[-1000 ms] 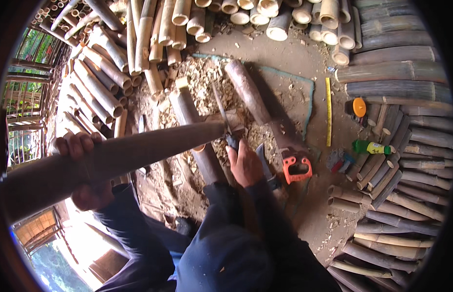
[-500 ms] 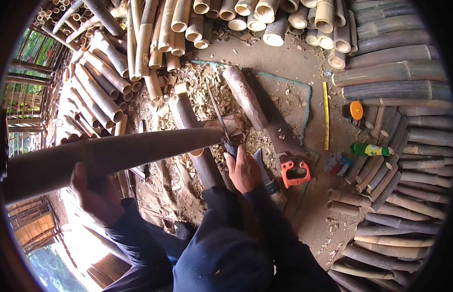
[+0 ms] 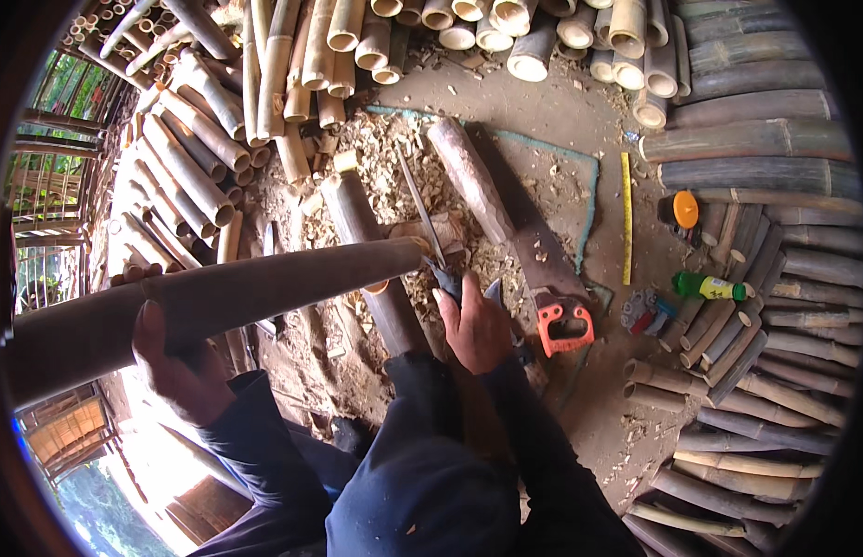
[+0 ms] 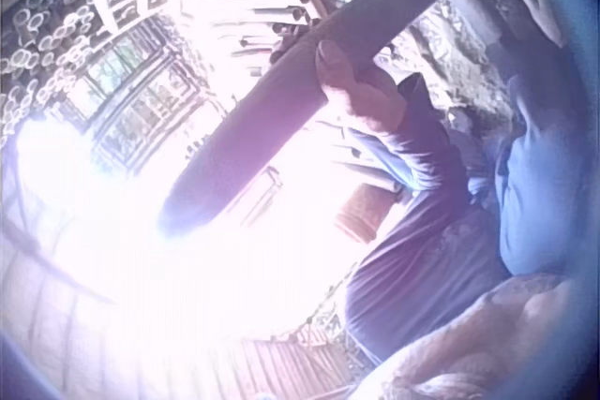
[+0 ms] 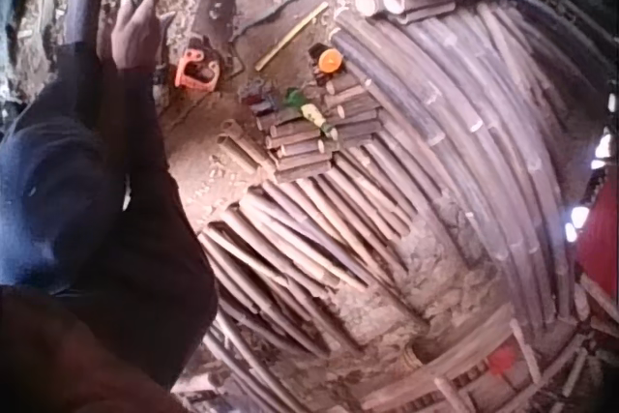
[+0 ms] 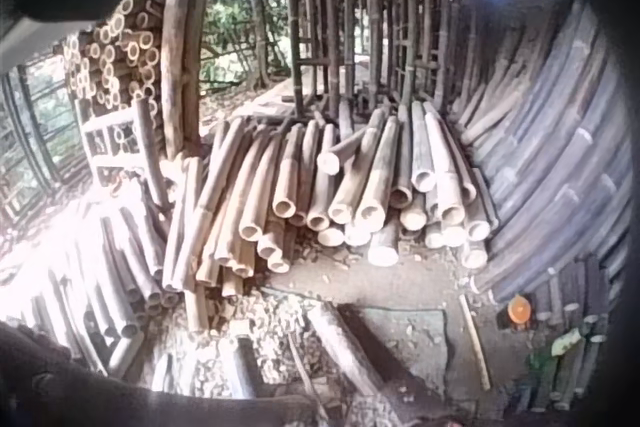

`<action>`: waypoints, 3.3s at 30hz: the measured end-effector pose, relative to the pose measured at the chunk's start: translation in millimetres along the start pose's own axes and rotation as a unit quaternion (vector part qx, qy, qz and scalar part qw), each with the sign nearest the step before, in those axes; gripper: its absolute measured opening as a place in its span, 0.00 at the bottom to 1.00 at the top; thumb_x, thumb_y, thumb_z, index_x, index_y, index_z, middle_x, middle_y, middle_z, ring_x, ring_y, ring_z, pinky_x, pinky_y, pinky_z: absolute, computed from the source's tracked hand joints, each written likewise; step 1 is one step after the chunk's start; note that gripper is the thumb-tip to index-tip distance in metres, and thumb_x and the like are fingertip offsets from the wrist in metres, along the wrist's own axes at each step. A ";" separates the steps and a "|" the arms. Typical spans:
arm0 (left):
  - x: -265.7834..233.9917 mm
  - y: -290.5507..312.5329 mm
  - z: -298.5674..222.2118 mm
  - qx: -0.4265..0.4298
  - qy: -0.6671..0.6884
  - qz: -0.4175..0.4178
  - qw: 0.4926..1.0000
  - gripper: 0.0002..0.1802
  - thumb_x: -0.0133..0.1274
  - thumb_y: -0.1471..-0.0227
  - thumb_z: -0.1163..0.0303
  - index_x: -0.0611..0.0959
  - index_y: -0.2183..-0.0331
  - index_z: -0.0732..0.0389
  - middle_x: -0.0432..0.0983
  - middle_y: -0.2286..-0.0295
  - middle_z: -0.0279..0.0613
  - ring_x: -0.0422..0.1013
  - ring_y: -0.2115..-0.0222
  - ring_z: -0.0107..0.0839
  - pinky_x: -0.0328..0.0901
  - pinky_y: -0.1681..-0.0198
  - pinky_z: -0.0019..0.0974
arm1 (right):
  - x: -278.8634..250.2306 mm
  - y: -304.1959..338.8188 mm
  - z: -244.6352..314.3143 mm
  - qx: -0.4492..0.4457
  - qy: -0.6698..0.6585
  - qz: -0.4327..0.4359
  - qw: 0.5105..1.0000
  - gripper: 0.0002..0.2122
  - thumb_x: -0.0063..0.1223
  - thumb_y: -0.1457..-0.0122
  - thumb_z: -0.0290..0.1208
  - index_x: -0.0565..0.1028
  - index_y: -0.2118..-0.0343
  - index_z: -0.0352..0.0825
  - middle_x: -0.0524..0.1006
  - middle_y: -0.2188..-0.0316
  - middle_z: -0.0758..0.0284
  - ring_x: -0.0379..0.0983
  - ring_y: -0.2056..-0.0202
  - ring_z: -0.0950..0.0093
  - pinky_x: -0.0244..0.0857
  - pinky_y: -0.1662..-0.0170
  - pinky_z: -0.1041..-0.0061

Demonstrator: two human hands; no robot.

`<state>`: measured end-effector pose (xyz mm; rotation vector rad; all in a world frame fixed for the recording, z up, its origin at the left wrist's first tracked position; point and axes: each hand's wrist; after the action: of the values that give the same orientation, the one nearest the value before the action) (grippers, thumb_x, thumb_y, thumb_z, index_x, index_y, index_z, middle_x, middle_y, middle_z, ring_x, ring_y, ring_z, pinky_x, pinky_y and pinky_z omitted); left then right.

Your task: The person sits on the ground and uses a knife to carve and shape a piece of bamboo. They then use a wooden mallet to strike the knife and split the bamboo further. The person continues to carve and shape the bamboo using the knife and mallet.

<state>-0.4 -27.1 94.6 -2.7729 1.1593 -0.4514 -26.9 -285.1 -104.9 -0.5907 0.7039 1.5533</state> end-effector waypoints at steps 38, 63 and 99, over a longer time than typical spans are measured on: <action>-18.5 -4.5 12.6 0.057 0.128 0.124 0.982 0.40 0.61 0.52 0.70 0.64 0.39 0.67 0.69 0.48 0.52 0.68 0.46 0.47 0.64 0.41 0.51 | 27.3 -1.9 -7.2 0.057 -0.077 -0.021 0.995 0.21 0.51 0.34 0.47 0.68 0.53 0.29 0.77 0.70 0.44 0.75 0.67 0.43 0.68 0.66 0.51; -1.5 -5.6 15.6 -0.034 0.069 0.007 0.997 0.35 0.58 0.51 0.75 0.65 0.42 0.64 0.71 0.53 0.46 0.70 0.51 0.39 0.64 0.42 0.47 | 35.3 -3.3 -16.4 0.028 0.053 -0.011 0.998 0.20 0.49 0.33 0.43 0.68 0.51 0.29 0.79 0.70 0.46 0.77 0.68 0.46 0.70 0.66 0.54; -13.6 1.4 9.3 0.015 0.088 0.045 0.995 0.32 0.56 0.49 0.72 0.65 0.44 0.65 0.69 0.53 0.46 0.68 0.51 0.41 0.59 0.39 0.47 | -12.7 6.0 30.1 -0.044 -0.099 -0.048 0.993 0.20 0.51 0.34 0.39 0.64 0.47 0.29 0.78 0.73 0.47 0.77 0.68 0.47 0.69 0.67 0.51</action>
<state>-7.5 -18.6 82.3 -2.6867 1.2967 -0.7094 -30.6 -272.1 -74.6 -0.5191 0.4524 1.5338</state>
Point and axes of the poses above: each hand's wrist, its own y-axis away from the middle knuckle, its own x-axis out of the palm, z = x × y
